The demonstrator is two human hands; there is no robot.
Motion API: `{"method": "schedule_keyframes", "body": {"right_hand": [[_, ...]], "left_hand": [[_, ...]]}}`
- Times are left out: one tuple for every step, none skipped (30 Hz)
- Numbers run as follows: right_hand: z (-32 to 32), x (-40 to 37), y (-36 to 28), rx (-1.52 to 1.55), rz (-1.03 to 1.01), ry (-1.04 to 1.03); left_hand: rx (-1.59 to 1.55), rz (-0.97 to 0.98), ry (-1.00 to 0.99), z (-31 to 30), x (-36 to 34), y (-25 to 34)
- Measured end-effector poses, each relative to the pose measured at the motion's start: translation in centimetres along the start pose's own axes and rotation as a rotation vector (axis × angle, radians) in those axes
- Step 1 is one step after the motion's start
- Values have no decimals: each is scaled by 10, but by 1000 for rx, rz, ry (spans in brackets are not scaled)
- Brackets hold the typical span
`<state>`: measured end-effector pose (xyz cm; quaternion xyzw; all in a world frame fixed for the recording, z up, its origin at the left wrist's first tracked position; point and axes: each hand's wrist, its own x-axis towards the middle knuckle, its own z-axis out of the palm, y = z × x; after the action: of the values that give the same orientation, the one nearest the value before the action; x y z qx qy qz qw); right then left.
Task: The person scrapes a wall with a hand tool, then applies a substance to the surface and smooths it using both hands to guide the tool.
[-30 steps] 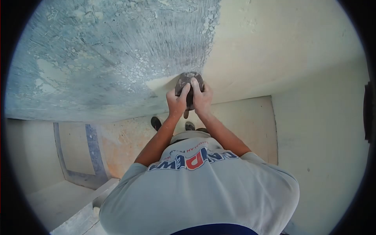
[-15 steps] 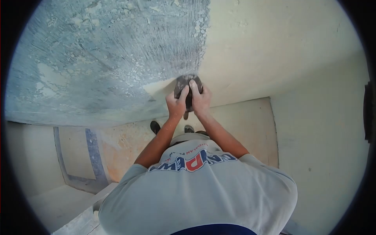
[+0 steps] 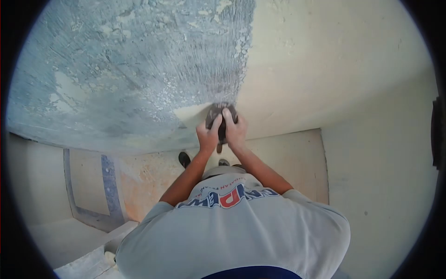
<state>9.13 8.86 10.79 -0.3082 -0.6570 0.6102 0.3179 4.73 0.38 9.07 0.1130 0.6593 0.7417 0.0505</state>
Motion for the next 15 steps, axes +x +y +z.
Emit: {"method": "schedule_keyframes", "body": {"right_hand": [[3, 1, -5, 33, -20, 30], [2, -7, 4, 32, -6, 26], [5, -6, 16, 42, 10, 29], [6, -8, 19, 48, 27, 33], [7, -11, 23, 97, 44, 45], [5, -7, 25, 95, 40, 49], [4, -2, 3, 88, 20, 13], [5, 1, -10, 83, 6, -23], [8, 4, -12, 176, 8, -32], [8, 0, -8, 103, -5, -10], [9, -5, 2, 29, -23, 14], [10, -11, 21, -22, -3, 55], [10, -13, 17, -20, -4, 60], [10, -12, 12, 19, 4, 36], [11, -8, 6, 58, 12, 13]], "left_hand": [[43, -69, -46, -4, 4, 8], [19, -71, -49, -7, -2, -3], [-11, -53, -56, -7, 1, -18], [-12, -20, -23, -4, -4, -18], [-13, -22, -24, -5, -6, -18], [-33, -15, -22, -6, -4, -18], [-51, -6, -20, -5, 0, -11], [-48, -5, -25, -5, 1, -12], [-25, -16, -29, -8, 0, -12], [-4, -20, -36, -12, 1, -13], [14, -18, -43, -14, 4, -17], [63, 27, -15, -15, -2, -29], [64, 30, -20, -14, -5, -23], [41, 20, -2, -12, -5, -16], [18, 10, 15, -11, -1, -9]]}}
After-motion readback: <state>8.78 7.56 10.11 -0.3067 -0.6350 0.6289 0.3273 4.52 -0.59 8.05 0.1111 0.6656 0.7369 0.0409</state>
